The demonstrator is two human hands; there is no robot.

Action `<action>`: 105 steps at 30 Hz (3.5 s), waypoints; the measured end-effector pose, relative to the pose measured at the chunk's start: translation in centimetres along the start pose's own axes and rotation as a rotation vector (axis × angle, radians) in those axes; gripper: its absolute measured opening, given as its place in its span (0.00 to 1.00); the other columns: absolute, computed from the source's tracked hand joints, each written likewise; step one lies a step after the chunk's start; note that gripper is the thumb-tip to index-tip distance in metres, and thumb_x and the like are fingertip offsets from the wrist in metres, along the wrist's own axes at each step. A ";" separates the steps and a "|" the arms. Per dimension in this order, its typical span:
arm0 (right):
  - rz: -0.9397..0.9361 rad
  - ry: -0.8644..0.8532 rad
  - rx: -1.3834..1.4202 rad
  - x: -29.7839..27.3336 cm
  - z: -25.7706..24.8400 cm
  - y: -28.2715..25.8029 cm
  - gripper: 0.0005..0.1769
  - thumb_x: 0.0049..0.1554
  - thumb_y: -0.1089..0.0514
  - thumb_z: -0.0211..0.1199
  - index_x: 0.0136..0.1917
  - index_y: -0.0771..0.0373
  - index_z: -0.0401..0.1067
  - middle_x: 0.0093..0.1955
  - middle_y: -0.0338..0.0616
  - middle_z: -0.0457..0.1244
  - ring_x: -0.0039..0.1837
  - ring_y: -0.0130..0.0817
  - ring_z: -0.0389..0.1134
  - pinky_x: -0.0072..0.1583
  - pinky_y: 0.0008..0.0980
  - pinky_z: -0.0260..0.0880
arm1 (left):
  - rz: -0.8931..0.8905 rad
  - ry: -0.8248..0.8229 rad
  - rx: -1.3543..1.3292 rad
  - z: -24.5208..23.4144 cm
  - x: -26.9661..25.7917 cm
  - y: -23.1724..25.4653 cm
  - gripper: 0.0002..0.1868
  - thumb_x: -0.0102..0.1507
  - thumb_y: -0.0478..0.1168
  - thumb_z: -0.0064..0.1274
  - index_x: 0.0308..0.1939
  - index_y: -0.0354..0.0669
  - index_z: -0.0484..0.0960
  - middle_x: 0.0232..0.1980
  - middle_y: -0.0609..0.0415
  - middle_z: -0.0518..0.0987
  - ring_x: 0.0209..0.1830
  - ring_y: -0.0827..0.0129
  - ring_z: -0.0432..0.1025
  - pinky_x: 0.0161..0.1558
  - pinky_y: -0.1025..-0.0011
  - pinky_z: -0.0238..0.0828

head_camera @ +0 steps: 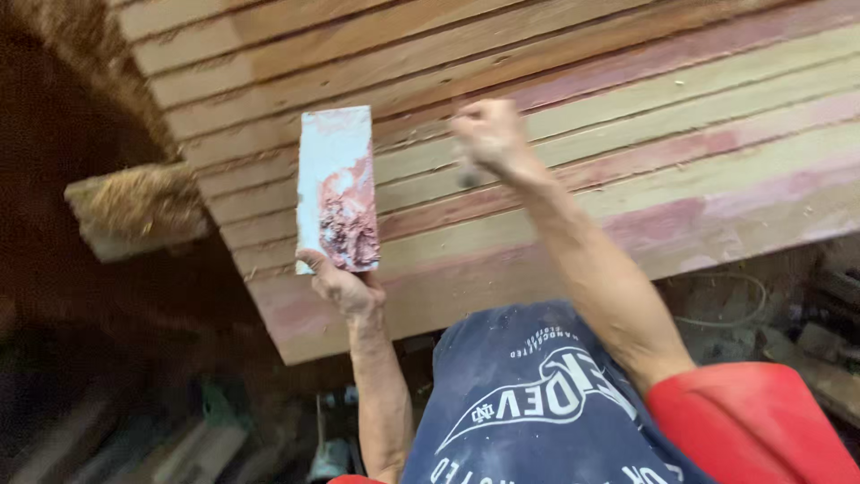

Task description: The person applies a pinkish paste to a wooden slatted surface using a putty knife. They scoop the paste from a rectangular container and spread it into the gaps between the wooden slats.

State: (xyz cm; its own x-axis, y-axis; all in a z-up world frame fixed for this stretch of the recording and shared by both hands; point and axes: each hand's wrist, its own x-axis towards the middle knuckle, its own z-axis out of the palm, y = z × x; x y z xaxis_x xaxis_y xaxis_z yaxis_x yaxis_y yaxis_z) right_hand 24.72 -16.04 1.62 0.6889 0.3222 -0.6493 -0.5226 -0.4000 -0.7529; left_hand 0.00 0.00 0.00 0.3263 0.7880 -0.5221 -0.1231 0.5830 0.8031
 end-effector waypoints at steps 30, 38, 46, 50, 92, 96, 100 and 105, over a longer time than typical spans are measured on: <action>-0.517 0.309 -0.903 -1.7 5.3 5.7 0.14 0.59 0.66 0.62 0.58 0.64 0.77 0.49 0.62 0.57 0.46 0.53 0.65 0.43 0.47 0.73 | -0.051 0.039 0.009 -6.7 4.8 3.7 0.44 0.65 0.66 0.44 0.65 0.25 0.67 0.57 0.44 0.80 0.52 0.62 0.79 0.50 0.65 0.83; -0.667 0.065 -1.019 -4.1 4.7 3.4 0.11 0.61 0.62 0.70 0.57 0.63 0.79 0.52 0.51 0.65 0.51 0.46 0.69 0.51 0.40 0.74 | -0.118 -0.036 0.055 -6.4 5.0 0.2 0.36 0.68 0.61 0.45 0.61 0.27 0.71 0.55 0.47 0.80 0.50 0.67 0.77 0.48 0.69 0.79; -0.910 -0.285 -0.909 -12.8 9.3 -2.9 0.16 0.58 0.66 0.68 0.60 0.57 0.76 0.62 0.47 0.66 0.51 0.41 0.73 0.50 0.35 0.77 | 0.000 -0.155 0.180 -6.6 5.3 -1.4 0.33 0.76 0.63 0.45 0.34 0.35 0.74 0.30 0.61 0.71 0.29 0.77 0.64 0.30 0.74 0.62; -1.004 -0.328 -1.021 -12.4 9.7 -3.7 0.17 0.57 0.67 0.67 0.58 0.53 0.78 0.64 0.42 0.66 0.57 0.38 0.72 0.51 0.33 0.78 | 0.098 -0.202 0.342 -5.2 4.5 1.1 0.35 0.71 0.65 0.43 0.40 0.32 0.83 0.29 0.60 0.76 0.30 0.79 0.67 0.30 0.75 0.65; -0.503 0.231 -0.990 -2.2 4.6 6.1 0.18 0.56 0.70 0.63 0.59 0.64 0.80 0.49 0.57 0.59 0.48 0.47 0.64 0.47 0.41 0.73 | -0.003 -0.149 0.055 -5.7 7.1 3.7 0.39 0.69 0.62 0.43 0.57 0.20 0.73 0.51 0.45 0.82 0.47 0.65 0.80 0.48 0.66 0.83; -0.564 0.283 -0.952 -1.7 4.8 6.0 0.16 0.56 0.69 0.65 0.58 0.68 0.78 0.53 0.59 0.59 0.49 0.44 0.64 0.49 0.41 0.74 | 0.000 -0.105 0.093 -5.9 6.8 2.9 0.39 0.70 0.62 0.42 0.59 0.20 0.74 0.52 0.44 0.83 0.46 0.66 0.79 0.46 0.68 0.80; -0.445 0.208 -0.930 -2.5 4.9 5.6 0.17 0.54 0.68 0.67 0.58 0.64 0.80 0.49 0.59 0.59 0.46 0.45 0.64 0.46 0.41 0.73 | 0.036 -0.149 0.114 -6.8 6.7 2.0 0.39 0.73 0.62 0.42 0.62 0.22 0.74 0.49 0.44 0.81 0.43 0.67 0.77 0.42 0.68 0.79; -0.690 0.227 -0.872 -2.5 8.3 6.9 0.20 0.58 0.66 0.67 0.64 0.69 0.76 0.54 0.57 0.61 0.50 0.47 0.67 0.48 0.39 0.75 | 0.015 -0.083 0.187 -7.0 6.7 1.6 0.42 0.71 0.65 0.41 0.59 0.21 0.76 0.50 0.43 0.81 0.44 0.66 0.77 0.45 0.68 0.78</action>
State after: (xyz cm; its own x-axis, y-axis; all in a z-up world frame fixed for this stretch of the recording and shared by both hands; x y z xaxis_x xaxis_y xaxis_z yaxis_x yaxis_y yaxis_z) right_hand 15.24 -12.52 -2.82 0.8157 0.5781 -0.0232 0.4712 -0.6870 -0.5532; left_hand -4.59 7.59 -4.29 0.4030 0.7727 -0.4904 0.0450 0.5185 0.8539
